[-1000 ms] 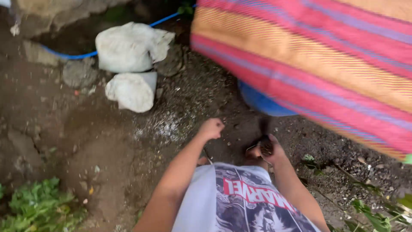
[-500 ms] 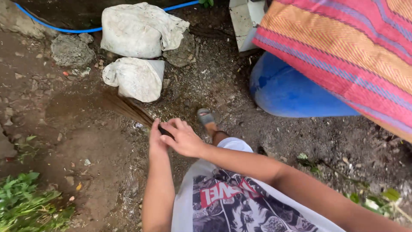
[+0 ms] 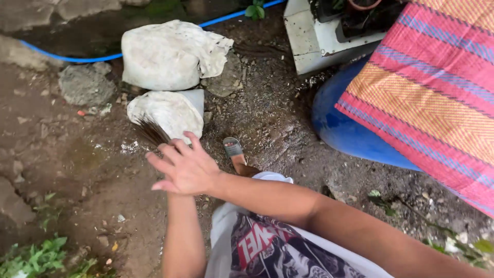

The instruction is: Tidying up and cleaning an outdoor utility space, including moving toys and sweeping debris.

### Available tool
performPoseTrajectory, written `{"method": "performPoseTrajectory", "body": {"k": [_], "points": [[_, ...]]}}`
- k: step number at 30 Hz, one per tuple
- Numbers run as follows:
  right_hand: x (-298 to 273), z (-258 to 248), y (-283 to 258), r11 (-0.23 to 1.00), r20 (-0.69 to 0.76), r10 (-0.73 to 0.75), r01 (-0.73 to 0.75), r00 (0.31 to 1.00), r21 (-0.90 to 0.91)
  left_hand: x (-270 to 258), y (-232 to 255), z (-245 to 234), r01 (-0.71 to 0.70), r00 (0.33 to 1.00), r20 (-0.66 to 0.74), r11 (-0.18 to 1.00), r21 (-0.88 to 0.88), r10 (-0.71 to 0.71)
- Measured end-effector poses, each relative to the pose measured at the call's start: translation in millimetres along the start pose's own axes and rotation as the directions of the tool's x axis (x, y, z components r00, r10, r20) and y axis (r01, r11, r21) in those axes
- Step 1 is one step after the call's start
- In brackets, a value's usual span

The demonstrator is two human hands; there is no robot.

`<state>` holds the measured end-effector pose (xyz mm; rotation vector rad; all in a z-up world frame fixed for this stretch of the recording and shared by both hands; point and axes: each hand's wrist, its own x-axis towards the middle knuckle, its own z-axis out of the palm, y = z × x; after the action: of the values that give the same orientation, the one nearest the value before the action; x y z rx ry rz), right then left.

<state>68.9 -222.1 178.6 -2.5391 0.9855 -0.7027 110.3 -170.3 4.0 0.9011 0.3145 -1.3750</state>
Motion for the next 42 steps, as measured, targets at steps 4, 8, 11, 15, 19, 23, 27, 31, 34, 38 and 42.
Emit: {"method": "performPoseTrajectory", "body": {"k": [4, 8, 11, 15, 19, 23, 27, 31, 34, 38, 42], "points": [[49.8, 10.0, 12.4, 1.0, -0.043, -0.008, 0.008, 0.999, 0.008, -0.2, 14.7, 59.5, -0.017, 0.998, 0.054, 0.998, -0.069, 0.021], [92.3, 13.4, 26.0, 1.0, -0.055, 0.001, -0.001, 0.999, -0.012, -1.1, 40.1, 113.3, -0.061, 0.991, 0.109, 0.987, -0.15, 0.077], [108.0, 12.4, 41.9, 0.999, -0.033, -0.015, 0.013, 0.999, -0.052, 6.5, 66.3, 147.8, -0.112, 0.977, 0.156, 0.968, -0.223, 0.149], [134.4, 23.7, 70.3, 0.997, -0.032, -0.031, 0.029, 0.999, -0.067, 117.8, 132.4, 142.3, -0.295, 0.889, 0.243, 0.892, -0.342, 0.387], [147.9, 43.7, 103.2, 0.977, 0.099, 0.156, -0.168, 0.983, 0.13, 251.3, 148.9, 86.9, -0.068, 0.997, 0.063, 0.963, 0.259, 0.053], [163.1, 73.4, 133.5, 0.819, 0.166, 0.206, -0.262, 0.965, 0.51, 237.6, 185.2, 147.3, -0.114, 0.962, -0.149, 0.832, 0.543, 0.229], [219.4, 112.5, 166.5, 0.621, 0.428, 0.265, -0.492, 0.864, 0.61, 263.1, 191.3, 126.9, -0.235, 0.922, -0.163, 0.843, 0.484, 0.351], [281.9, 138.3, 165.2, 0.48, 0.744, 0.258, -0.75, 0.616, 0.455, 251.7, 231.1, 127.7, -0.183, 0.947, -0.195, 0.926, 0.331, 0.256], [347.1, 124.8, 139.0, 0.375, 0.861, 0.261, -0.868, 0.437, 0.326, 252.0, 281.4, 122.2, -0.011, 0.99, -0.129, 0.961, 0.277, 0.048], [413.5, 135.5, 172.5, 0.313, 0.795, 0.44, -0.901, 0.419, 0.301, 243.8, 386.5, 147.3, -0.124, 0.989, 0.02, 0.755, 0.644, 0.145], [441.9, 249.3, 309.4, 0.257, 0.525, 0.734, -0.892, 0.43, 0.372, 280.8, 444.7, 104.9, -0.27, 0.933, 0.017, 0.67, 0.691, 0.359]]}}
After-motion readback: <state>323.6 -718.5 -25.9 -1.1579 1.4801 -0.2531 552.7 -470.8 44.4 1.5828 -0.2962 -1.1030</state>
